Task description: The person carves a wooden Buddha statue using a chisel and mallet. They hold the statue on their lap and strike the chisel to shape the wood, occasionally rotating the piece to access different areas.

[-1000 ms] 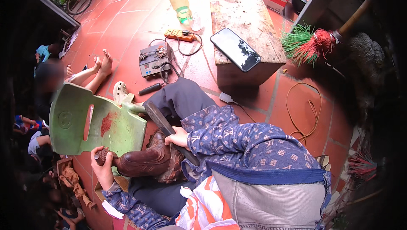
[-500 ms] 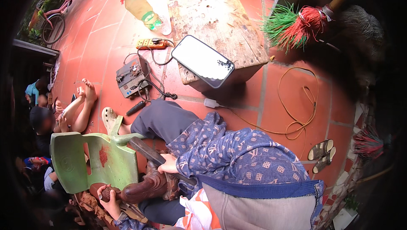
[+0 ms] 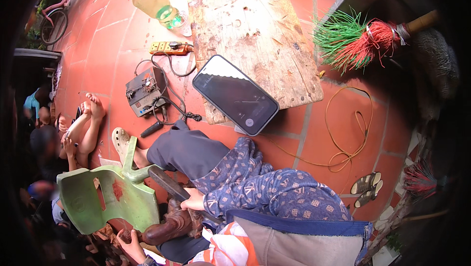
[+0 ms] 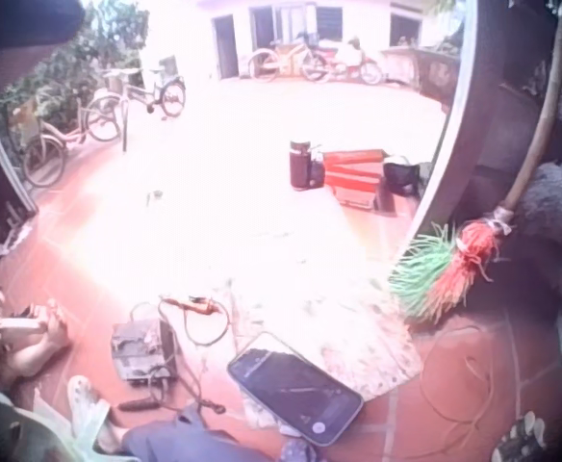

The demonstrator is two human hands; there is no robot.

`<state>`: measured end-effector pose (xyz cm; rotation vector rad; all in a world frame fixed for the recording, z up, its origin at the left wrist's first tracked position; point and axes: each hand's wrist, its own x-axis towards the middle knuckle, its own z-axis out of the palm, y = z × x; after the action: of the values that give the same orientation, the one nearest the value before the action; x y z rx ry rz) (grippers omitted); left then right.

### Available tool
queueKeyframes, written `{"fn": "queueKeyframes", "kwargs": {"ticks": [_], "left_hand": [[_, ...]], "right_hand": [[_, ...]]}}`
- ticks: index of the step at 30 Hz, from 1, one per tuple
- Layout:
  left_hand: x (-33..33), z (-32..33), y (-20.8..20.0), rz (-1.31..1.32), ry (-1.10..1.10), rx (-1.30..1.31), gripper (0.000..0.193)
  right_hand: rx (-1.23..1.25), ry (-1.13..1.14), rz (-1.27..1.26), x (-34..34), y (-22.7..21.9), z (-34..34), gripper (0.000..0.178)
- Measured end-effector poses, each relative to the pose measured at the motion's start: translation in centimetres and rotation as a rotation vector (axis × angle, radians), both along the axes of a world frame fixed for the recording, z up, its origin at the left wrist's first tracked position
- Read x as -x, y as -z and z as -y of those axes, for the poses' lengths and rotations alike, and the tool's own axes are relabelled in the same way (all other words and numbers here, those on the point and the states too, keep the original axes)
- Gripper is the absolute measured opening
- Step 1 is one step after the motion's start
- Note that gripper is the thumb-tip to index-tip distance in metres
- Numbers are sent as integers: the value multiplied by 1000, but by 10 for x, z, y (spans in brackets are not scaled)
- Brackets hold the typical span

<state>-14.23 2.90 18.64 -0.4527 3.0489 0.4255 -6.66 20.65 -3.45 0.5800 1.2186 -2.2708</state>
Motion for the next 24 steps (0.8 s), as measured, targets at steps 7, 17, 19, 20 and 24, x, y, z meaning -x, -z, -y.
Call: {"fn": "queueKeyframes", "kwargs": {"ticks": [7, 17, 19, 20, 24], "left_hand": [[-12, -4, 10, -171, -14, 88, 56], [-12, 1, 17, -214, 4, -33, 54], [-14, 14, 17, -246, 69, -149, 53], [-15, 21, 16, -262, 101, -205, 52], [-25, 33, 12, -161, -16, -311, 50]], "right_hand": [[-157, 119, -57, 12, 1, 6, 34], [-102, 42, 23, 22, 20, 12, 27], [-87, -29, 21, 21, 7, -3, 25], [-96, -40, 10, 19, 6, -4, 25], [-139, -133, -25, 6, 3, -13, 27]]}}
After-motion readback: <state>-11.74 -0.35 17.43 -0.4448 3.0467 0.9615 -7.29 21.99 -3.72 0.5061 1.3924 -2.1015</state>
